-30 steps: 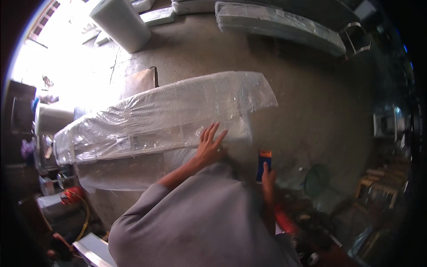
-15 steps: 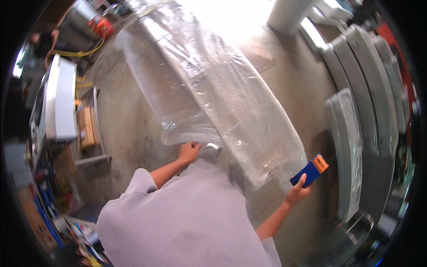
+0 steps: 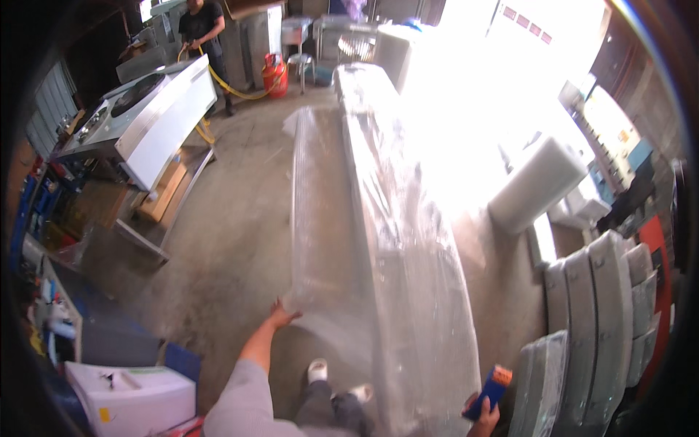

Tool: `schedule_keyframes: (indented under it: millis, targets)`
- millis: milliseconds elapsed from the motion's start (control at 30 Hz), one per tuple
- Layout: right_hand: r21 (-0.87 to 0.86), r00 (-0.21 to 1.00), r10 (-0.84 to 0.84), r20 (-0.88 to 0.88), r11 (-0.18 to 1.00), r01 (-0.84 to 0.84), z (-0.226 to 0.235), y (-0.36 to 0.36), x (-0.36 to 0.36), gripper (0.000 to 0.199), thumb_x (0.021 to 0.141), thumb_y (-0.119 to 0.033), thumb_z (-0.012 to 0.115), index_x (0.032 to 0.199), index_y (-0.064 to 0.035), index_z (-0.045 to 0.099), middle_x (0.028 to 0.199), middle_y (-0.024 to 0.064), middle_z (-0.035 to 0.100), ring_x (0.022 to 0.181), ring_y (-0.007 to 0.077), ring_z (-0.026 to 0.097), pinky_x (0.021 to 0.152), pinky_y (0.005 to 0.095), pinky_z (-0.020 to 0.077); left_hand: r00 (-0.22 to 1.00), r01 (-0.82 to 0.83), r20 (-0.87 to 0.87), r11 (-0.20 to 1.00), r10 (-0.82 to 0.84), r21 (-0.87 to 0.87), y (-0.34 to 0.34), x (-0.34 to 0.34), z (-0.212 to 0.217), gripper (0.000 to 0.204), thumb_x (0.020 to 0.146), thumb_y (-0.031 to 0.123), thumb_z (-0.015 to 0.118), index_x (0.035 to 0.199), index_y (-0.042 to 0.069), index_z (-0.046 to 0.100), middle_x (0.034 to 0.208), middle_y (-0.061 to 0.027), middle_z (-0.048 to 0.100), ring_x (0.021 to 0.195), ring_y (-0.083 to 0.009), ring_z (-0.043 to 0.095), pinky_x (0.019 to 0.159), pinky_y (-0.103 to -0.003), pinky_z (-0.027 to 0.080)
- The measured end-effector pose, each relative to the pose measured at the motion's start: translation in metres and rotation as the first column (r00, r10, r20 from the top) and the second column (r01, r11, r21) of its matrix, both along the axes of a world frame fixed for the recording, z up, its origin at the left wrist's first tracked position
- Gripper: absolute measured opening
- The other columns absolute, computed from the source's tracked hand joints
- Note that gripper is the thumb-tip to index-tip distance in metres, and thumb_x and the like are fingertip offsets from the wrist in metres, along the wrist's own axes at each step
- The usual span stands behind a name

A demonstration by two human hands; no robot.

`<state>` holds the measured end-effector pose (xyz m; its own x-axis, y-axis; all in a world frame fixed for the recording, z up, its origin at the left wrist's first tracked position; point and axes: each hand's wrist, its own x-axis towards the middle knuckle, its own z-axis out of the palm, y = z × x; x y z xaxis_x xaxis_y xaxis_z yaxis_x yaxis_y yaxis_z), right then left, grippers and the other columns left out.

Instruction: The person wraps long rectangular objects with bubble wrap and secures them using a handheld tape dispenser. They repeatedly fold the bubble wrap around each item and apply tape to hold the wrap in place.

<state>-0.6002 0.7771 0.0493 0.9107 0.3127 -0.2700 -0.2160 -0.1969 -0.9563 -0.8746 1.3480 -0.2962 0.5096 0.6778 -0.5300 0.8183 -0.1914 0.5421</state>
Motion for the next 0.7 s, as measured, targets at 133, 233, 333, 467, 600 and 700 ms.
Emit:
schedule_keyframes:
  millis: [133,233,333,467,600,700]
  targets:
    - [-0.370,0.955,-0.274,0.111,0.881,0.295,-0.012,-0.012,-0.005,0.036,0.103,-0.033,0.061,0.112,0.0006,0.069,0.099,0.0084,0.072,0.085,0.0208,0.069,0.080,0.0339,0.0559,0.780,-0.263,0.427,0.858,0.458,-0.441,-0.031,-0.002,-0.032,0.104,0.075,0.052,0.089,0.150,-0.003,0.041,0.148,-0.0213,0.052,0.135,-0.0324,0.051,0.112,-0.041,0.042]
    - [-0.345,0.930,-0.357,0.085,0.866,0.363,-0.014,-0.013,-0.002,0.035,0.102,-0.033,0.063,0.111,0.0007,0.070,0.099,0.0076,0.071,0.084,0.0204,0.067,0.078,0.0340,0.0544,0.613,-0.396,0.431,0.730,0.662,-0.557,-0.080,-0.019,0.004,0.063,0.079,0.032,0.091,0.126,-0.002,0.066,0.116,-0.0122,0.073,0.102,-0.0250,0.070,0.092,-0.038,0.055]
    - [-0.215,0.930,-0.361,0.060,0.906,0.366,-0.010,-0.007,0.004,0.035,0.101,-0.035,0.065,0.108,-0.0003,0.071,0.098,0.0067,0.070,0.082,0.0202,0.066,0.075,0.0346,0.0540,0.439,-0.485,0.396,0.584,0.806,-0.651,-0.109,-0.051,0.075,0.057,0.080,0.026,0.090,0.125,0.000,0.067,0.113,-0.0083,0.073,0.096,-0.0190,0.069,0.089,-0.036,0.055]
    - [-0.334,0.953,-0.290,0.087,0.893,0.302,-0.008,0.006,0.022,0.036,0.101,-0.036,0.065,0.109,-0.0014,0.071,0.097,0.0067,0.070,0.082,0.0198,0.066,0.075,0.0356,0.0557,0.496,-0.265,0.523,0.694,0.694,-0.670,-0.119,-0.100,0.157,0.054,0.083,0.028,0.088,0.124,0.000,0.068,0.113,-0.0097,0.073,0.096,-0.0190,0.069,0.090,-0.037,0.055]
    - [-0.142,0.983,-0.186,0.013,0.972,0.186,-0.018,0.027,0.052,0.042,0.102,-0.036,0.064,0.112,0.0041,0.064,0.091,0.0081,0.069,0.078,0.0207,0.069,0.072,0.0342,0.0570,0.793,-0.062,0.596,0.990,0.125,-0.126,-0.159,-0.093,0.181,0.053,0.087,0.038,0.083,0.120,-0.002,0.070,0.108,-0.0136,0.074,0.097,-0.0213,0.069,0.089,-0.039,0.055]
    - [-0.091,0.989,-0.144,0.018,0.985,0.145,-0.023,0.026,0.064,0.040,0.102,-0.035,0.064,0.113,0.0036,0.065,0.092,0.0070,0.069,0.079,0.0194,0.069,0.071,0.0345,0.0573,0.880,-0.198,0.394,0.959,0.264,-0.201,-0.228,-0.082,0.185,0.054,0.091,0.044,0.077,0.116,-0.003,0.071,0.105,-0.0150,0.076,0.097,-0.0228,0.071,0.087,-0.039,0.055]
